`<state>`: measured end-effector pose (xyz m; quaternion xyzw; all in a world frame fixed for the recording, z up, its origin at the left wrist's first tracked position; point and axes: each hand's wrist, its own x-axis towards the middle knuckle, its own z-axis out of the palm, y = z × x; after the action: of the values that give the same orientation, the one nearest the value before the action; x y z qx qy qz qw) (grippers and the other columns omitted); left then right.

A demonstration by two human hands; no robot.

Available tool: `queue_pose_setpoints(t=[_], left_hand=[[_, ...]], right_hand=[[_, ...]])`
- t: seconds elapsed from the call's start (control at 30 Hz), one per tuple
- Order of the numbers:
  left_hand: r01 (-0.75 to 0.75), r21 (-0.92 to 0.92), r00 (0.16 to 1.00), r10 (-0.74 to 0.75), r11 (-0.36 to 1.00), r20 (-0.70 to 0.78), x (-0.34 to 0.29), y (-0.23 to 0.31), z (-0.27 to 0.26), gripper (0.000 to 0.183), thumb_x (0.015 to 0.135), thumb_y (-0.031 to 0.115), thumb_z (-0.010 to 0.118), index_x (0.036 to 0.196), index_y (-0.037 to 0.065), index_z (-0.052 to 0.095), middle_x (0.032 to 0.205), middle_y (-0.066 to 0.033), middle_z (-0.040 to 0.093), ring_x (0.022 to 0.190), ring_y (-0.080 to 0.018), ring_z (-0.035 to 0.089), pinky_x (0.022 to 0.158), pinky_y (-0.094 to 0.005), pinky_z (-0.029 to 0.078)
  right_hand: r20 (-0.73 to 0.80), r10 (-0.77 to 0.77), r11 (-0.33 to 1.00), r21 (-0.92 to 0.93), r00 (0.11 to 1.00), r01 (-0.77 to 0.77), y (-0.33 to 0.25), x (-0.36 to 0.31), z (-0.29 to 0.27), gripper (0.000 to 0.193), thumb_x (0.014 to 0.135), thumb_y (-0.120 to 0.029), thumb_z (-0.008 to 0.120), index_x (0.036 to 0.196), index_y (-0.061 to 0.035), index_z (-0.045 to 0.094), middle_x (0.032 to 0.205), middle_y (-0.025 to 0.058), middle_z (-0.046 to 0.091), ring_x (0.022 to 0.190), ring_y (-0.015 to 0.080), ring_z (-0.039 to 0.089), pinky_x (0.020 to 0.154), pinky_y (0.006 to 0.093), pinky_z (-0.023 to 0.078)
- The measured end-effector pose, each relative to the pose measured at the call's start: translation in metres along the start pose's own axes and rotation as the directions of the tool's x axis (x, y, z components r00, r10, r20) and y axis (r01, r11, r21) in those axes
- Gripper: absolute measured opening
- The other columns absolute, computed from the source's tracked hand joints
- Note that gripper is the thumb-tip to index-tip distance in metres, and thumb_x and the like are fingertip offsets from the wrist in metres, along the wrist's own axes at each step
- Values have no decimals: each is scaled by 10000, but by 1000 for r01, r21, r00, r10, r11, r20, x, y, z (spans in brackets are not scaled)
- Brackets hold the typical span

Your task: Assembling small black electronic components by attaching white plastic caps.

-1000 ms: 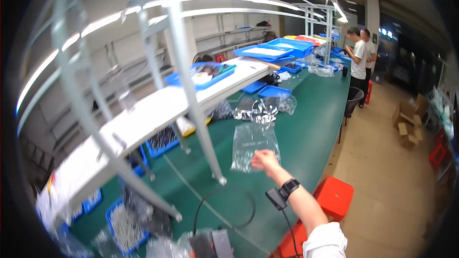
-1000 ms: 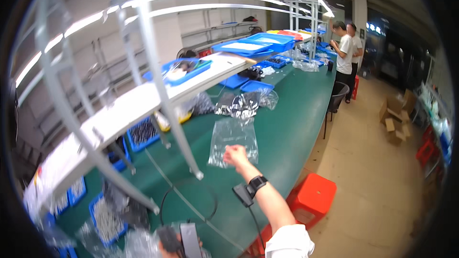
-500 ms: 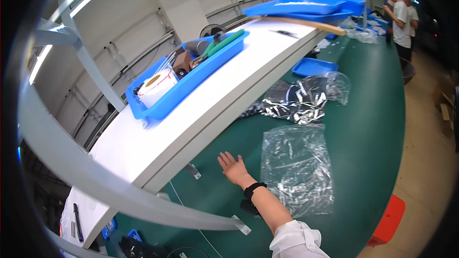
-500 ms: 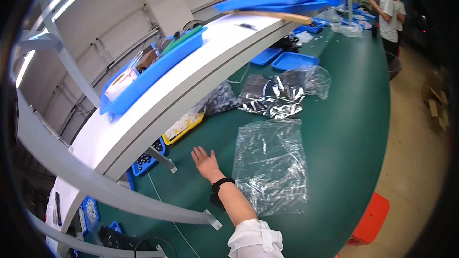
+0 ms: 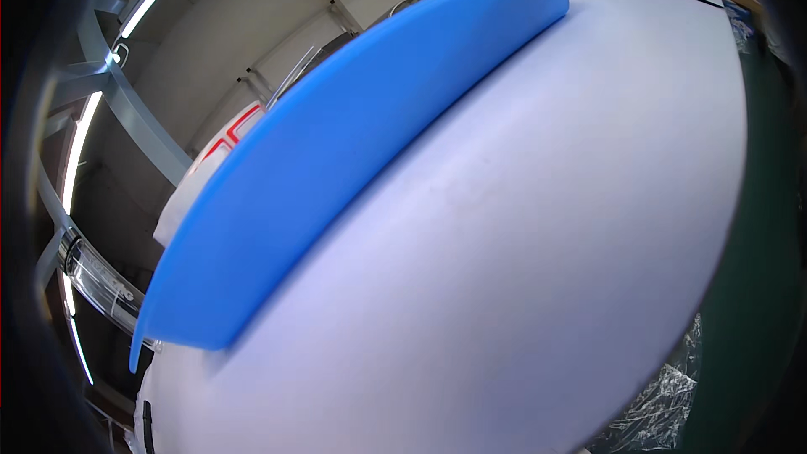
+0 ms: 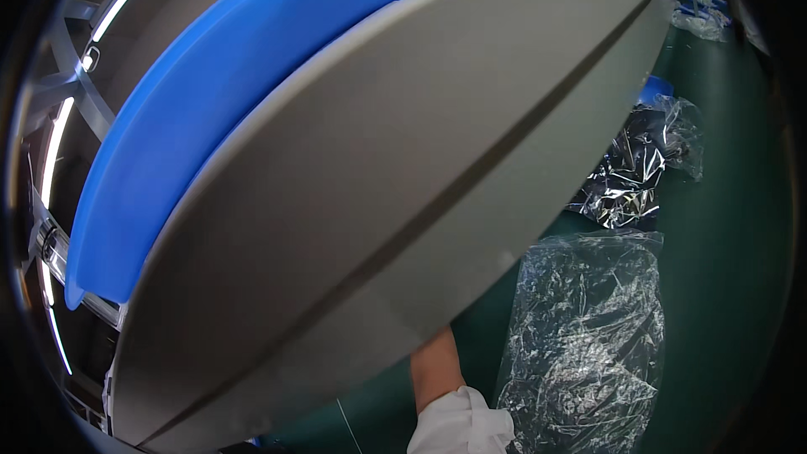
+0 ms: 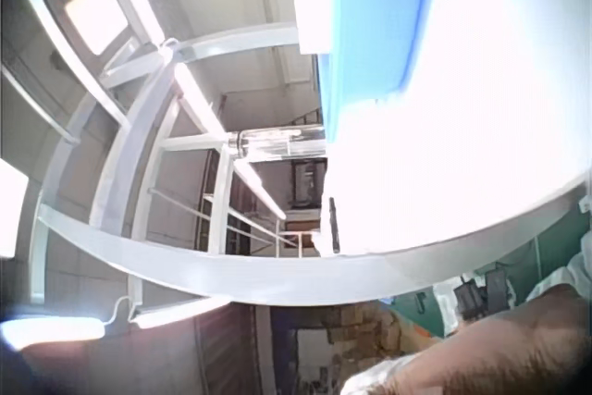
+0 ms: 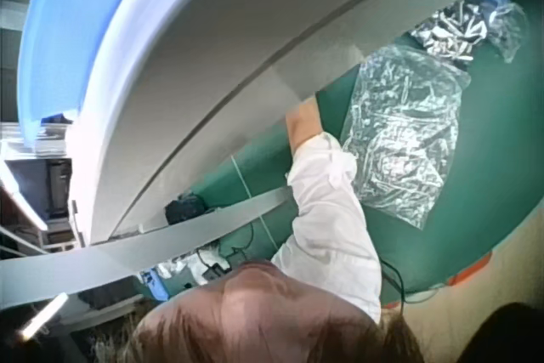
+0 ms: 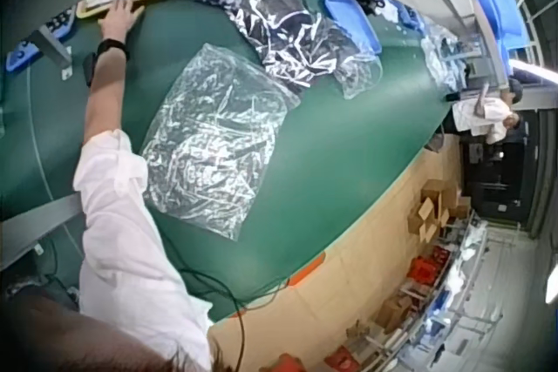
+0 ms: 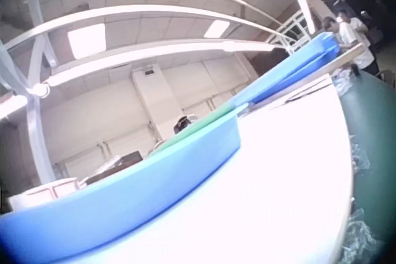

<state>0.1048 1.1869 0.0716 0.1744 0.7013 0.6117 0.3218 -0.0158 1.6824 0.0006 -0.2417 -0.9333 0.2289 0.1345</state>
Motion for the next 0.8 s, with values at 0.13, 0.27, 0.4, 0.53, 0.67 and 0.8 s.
queue_pose_setpoints(t=[0.13, 0.27, 0.4, 0.53, 0.67, 0.8], left_hand=[[11, -26, 1000, -12, 1000, -11, 8, 0, 0, 503, 816, 330, 468, 1227, 41, 478, 1176, -114, 538, 1119, -283, 467, 953, -438, 349], [82, -101, 996, -79, 992, 31, -3, -12, 12, 509, 809, 333, 471, 1223, 37, 478, 1173, -119, 538, 1117, -290, 467, 952, -443, 350], [127, -184, 992, -119, 975, 52, -13, -20, 25, 515, 803, 336, 474, 1219, 34, 478, 1169, -124, 537, 1116, -297, 467, 951, -448, 352], [211, -276, 977, -190, 938, 101, -31, -33, 45, 521, 796, 339, 476, 1216, 31, 478, 1165, -128, 536, 1114, -304, 467, 950, -453, 354], [292, -341, 956, -261, 894, 133, -46, -45, 55, 527, 789, 341, 479, 1212, 27, 478, 1162, -133, 535, 1113, -311, 467, 949, -457, 356], [357, -404, 934, -332, 842, 133, -68, -49, 67, 533, 782, 344, 482, 1208, 24, 478, 1158, -138, 534, 1111, -318, 467, 948, -462, 357]], right_hand=[[-151, 11, 997, 76, 989, 1, -18, -7, 3, 498, 839, -299, 526, 1286, -98, 436, 1378, 78, 348, 1317, 313, 214, 1027, 483, 267], [-312, -34, 994, 87, 950, 64, 0, -22, -5, 247, 828, -130, 475, 1025, -45, 599, 1184, 143, 498, 1202, 326, 373, 920, 445, 388], [-367, -126, 992, -36, 922, 122, -1, -59, -8, 199, 808, -138, 493, 941, -43, 607, 1067, 144, 546, 1108, 324, 449, 811, 422, 446], [-231, -115, 990, -108, 966, 92, 26, -102, -23, 218, 775, -146, 533, 960, -58, 607, 1099, 136, 531, 1123, 325, 435, 811, 447, 439], [-29, -43, 990, -133, 999, 38, 44, -138, -16, 251, 742, -152, 591, 968, -45, 591, 1089, 125, 531, 1110, 299, 437, 858, 446, 416], [-68, -22, 1000, -4, 997, 21, 33, -196, -65, 351, 679, -60, 624, 1002, 25, 516, 972, 165, 519, 972, 293, 479, 801, 351, 443]])
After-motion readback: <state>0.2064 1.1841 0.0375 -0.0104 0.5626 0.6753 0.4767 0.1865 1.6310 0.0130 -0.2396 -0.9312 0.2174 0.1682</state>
